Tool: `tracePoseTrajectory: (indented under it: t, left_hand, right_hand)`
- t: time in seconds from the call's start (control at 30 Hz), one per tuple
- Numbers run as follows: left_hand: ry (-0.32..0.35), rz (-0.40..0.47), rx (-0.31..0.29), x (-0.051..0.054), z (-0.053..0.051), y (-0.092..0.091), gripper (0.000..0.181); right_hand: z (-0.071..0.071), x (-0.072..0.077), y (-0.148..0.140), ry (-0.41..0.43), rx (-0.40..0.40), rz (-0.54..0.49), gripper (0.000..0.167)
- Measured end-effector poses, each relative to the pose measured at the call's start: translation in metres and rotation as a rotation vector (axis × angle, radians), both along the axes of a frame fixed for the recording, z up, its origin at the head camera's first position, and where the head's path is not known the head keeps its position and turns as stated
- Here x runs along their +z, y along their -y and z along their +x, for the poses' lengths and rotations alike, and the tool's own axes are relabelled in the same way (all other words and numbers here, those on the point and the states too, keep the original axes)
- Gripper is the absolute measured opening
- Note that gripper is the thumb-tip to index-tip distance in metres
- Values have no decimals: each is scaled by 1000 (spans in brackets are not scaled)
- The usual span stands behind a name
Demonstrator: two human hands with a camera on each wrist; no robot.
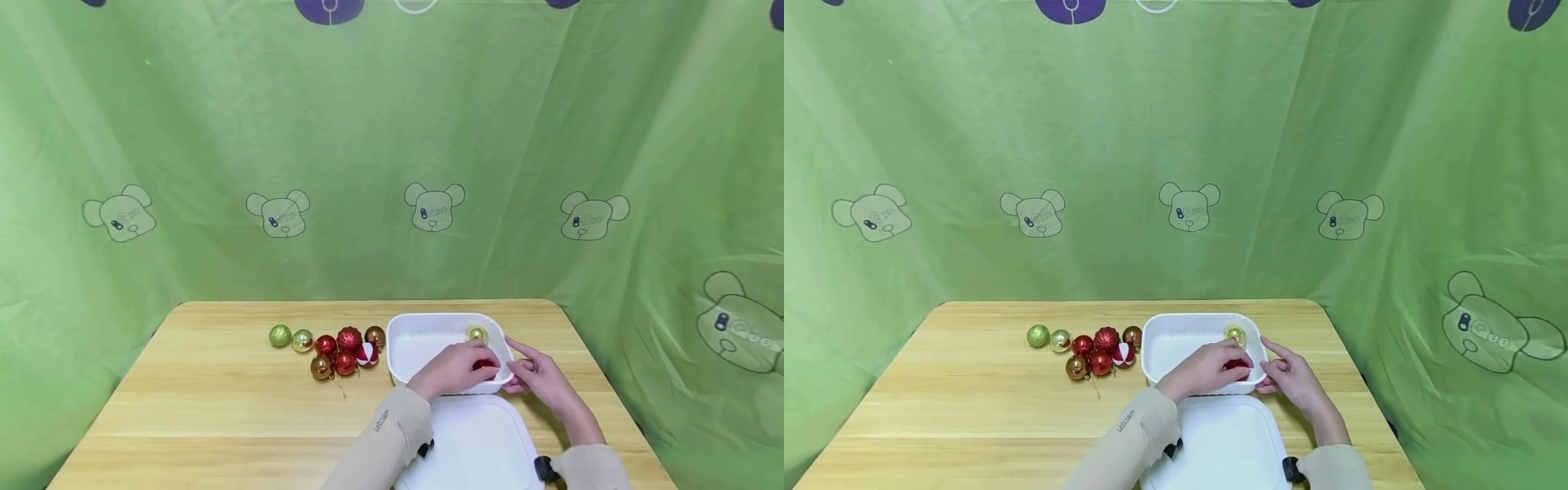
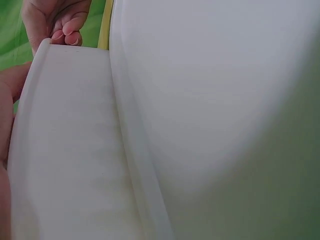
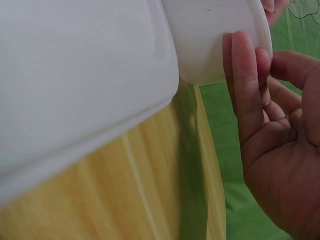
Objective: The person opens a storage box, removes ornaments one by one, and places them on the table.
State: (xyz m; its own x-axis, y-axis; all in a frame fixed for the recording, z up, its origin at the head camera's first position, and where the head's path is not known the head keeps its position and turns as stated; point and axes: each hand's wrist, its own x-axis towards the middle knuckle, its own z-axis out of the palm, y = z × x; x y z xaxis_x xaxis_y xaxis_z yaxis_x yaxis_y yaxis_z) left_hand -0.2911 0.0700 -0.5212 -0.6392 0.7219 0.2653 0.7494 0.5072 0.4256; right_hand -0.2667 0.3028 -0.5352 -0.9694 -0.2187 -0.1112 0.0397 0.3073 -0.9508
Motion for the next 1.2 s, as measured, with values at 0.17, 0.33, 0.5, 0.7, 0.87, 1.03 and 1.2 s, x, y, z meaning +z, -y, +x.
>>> tracePoseTrajectory:
  t: [0.17, 0.33, 0.5, 0.7, 0.87, 1.03, 1.2]
  left_hand:
    - [-19, 51, 30, 1, 1, 2, 23]
    - [-34, 111, 61, 1, 1, 4, 23]
    - [-13, 184, 85, -1, 1, 7, 22]
    - [13, 258, 98, 2, 4, 10, 23]
    - [23, 286, 101, 4, 7, 14, 22]
    - [53, 318, 103, 5, 10, 23, 23]
    - [71, 342, 107, 14, 16, 37, 23]
  right_hand:
    - [0, 0, 1, 8, -7, -2, 63]
    - [2, 1, 4, 6, -10, 0, 63]
    - [2, 1, 3, 8, -11, 0, 63]
    - [0, 0, 2, 0, -5, 8, 63]
    - [1, 1, 1, -6, 0, 10, 63]
    - [2, 0, 1, -1, -9, 7, 62]
    - [2, 1, 2, 4, -6, 3, 62]
